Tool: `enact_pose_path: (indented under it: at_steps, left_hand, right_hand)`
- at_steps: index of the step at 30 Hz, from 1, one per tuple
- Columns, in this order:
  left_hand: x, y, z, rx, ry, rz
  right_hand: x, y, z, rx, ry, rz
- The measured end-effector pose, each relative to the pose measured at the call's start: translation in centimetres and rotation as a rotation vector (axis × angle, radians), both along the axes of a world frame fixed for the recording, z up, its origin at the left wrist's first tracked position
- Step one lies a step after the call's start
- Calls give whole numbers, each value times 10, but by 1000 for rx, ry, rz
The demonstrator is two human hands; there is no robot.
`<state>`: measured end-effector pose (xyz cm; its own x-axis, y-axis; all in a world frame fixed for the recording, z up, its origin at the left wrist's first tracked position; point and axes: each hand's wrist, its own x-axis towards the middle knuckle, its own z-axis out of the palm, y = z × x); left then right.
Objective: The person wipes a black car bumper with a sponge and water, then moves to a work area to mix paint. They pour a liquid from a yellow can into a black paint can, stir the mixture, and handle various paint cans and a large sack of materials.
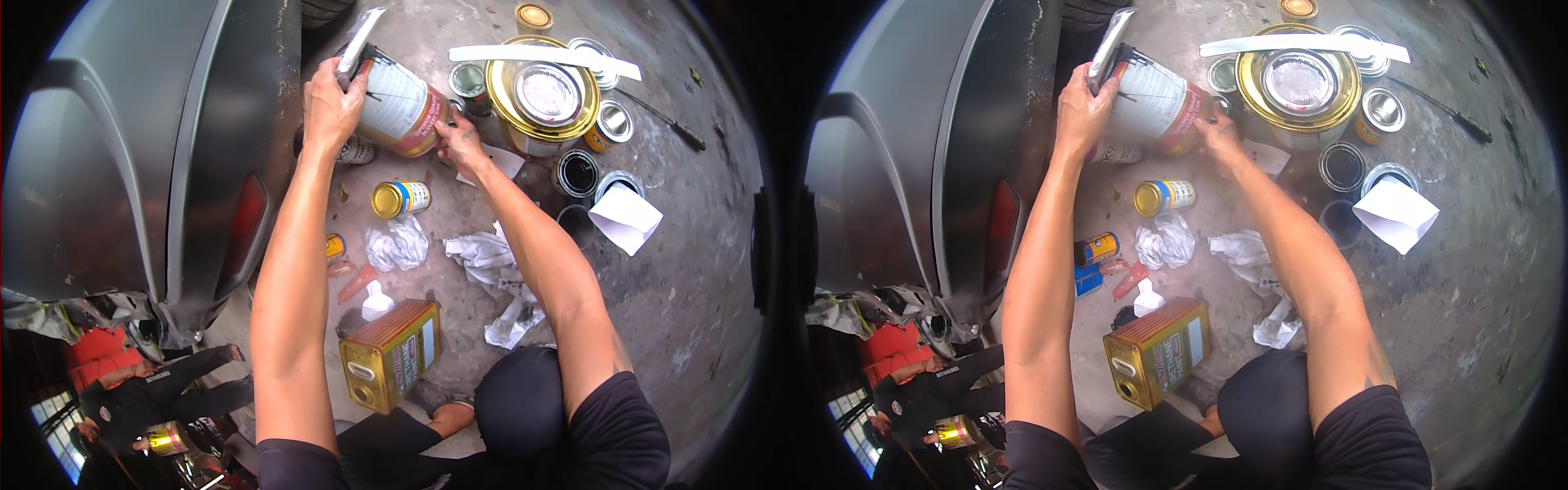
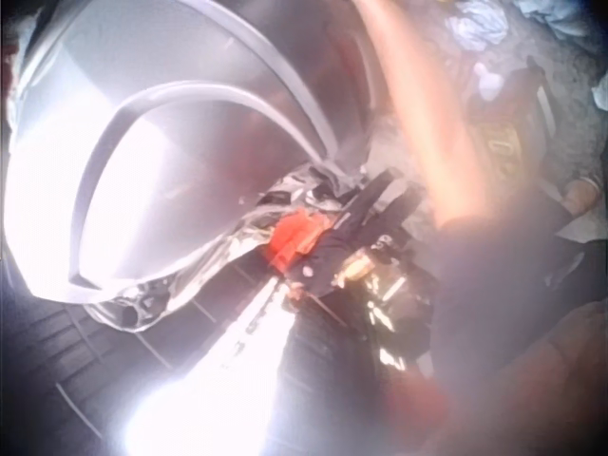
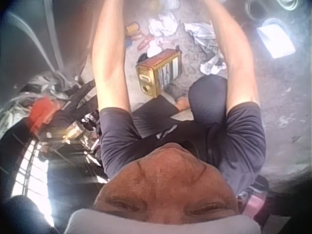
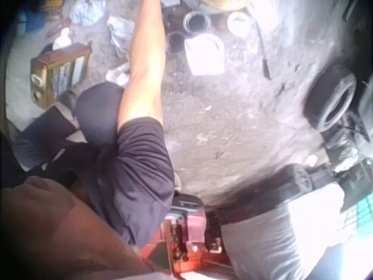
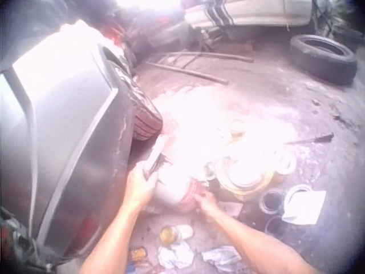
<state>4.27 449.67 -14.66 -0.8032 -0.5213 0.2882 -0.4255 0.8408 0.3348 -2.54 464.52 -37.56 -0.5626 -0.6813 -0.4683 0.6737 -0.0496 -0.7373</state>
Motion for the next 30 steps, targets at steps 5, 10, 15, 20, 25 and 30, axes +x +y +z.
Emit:
enact_pose_path:
  at_steps: [5, 10, 15, 20, 25, 30]
  left_hand:
    - [9, -2, -3, 31, -76, 14]
    - [23, 1, -1, -31, -135, 19]
    - [0, 4, 11, -24, -152, -51]
    - [13, -7, -11, -79, -35, -27]
    - [17, -17, -15, 103, -41, -2]
    - [13, -8, 1, -2, -60, -72]
  right_hand:
    - [4, 0, -25, 2, 32, -65]
    - [20, 5, 16, -103, -152, -2]
    - [-9, 0, 4, 66, 3, -71]
    - [-3, 13, 2, -89, -163, -58]
    - [23, 15, 16, -215, -170, 36]
    - [-3, 6, 10, -76, -39, -49]
